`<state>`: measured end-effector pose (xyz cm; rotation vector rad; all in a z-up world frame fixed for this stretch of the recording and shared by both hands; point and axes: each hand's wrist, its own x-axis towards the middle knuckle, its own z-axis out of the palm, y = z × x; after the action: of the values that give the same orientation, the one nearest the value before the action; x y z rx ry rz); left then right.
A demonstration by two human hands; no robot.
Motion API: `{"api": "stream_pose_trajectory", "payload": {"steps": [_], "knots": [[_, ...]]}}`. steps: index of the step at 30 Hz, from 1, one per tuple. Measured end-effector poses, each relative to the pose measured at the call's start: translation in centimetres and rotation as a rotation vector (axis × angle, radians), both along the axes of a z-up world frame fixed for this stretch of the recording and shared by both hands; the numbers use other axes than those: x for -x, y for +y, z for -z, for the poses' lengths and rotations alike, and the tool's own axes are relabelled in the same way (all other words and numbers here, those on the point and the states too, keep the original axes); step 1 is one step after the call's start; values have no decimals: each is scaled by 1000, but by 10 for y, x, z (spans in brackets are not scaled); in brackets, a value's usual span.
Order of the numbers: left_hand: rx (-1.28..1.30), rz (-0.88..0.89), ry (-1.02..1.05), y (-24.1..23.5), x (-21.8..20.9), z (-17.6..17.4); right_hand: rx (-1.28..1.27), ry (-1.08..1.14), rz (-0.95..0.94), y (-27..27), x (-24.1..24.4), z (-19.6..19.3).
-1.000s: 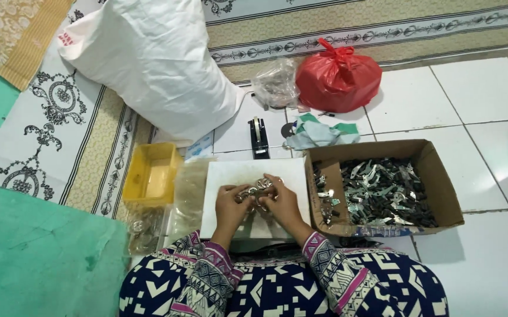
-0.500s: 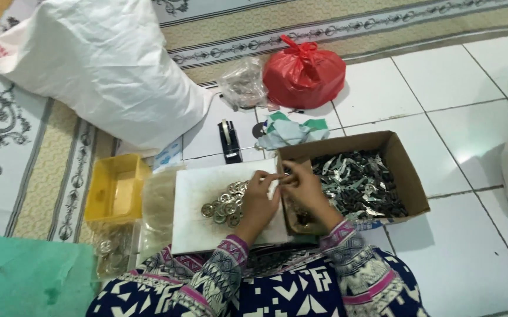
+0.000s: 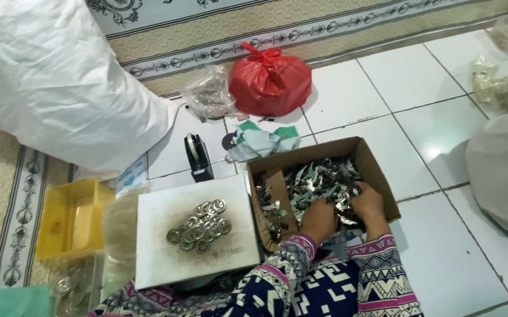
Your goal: The person sits on the floor and sorts small metal parts from a cardboard box onto a white tray. They repeatedly pick up parts, separate them, and place them on the tray.
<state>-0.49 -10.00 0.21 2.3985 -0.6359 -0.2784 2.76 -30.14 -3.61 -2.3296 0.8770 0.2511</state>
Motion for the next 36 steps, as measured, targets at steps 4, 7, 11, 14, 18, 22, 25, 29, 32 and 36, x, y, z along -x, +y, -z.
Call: {"api": "stream_pose_trajectory", "payload": {"steps": [4, 7, 11, 14, 18, 22, 25, 29, 32, 36], "knots": [[-125, 29, 20, -11, -6, -5, -76, -80, 15, 19, -8, -9], [-158, 9, 50, -11, -9, -5, -70, -69, 23, 20, -10, 4], [-161, -4, 128, 6, -10, -28, 20, 105, -118, 49, 4, -63], [-143, 2, 85, 15, -11, -26, 6, 209, -183, 63, 11, -98], [-77, -54, 54, 24, -7, -42, 24, 245, -286, 70, 9, -91], [-53, -135, 55, 23, -15, -2, -11, 119, -302, 52, -4, -28], [84, -277, 89, 27, -23, -10, -219, 6, -232, 67, -3, -47], [250, -454, 131, 26, -39, -5, -440, -243, -43, 74, 6, -89], [269, -425, 133, 32, -50, 9, -145, -146, 57, 45, 7, -70], [281, -325, 184, 39, -56, 29, 15, 125, 81, 33, 17, -79]]}}
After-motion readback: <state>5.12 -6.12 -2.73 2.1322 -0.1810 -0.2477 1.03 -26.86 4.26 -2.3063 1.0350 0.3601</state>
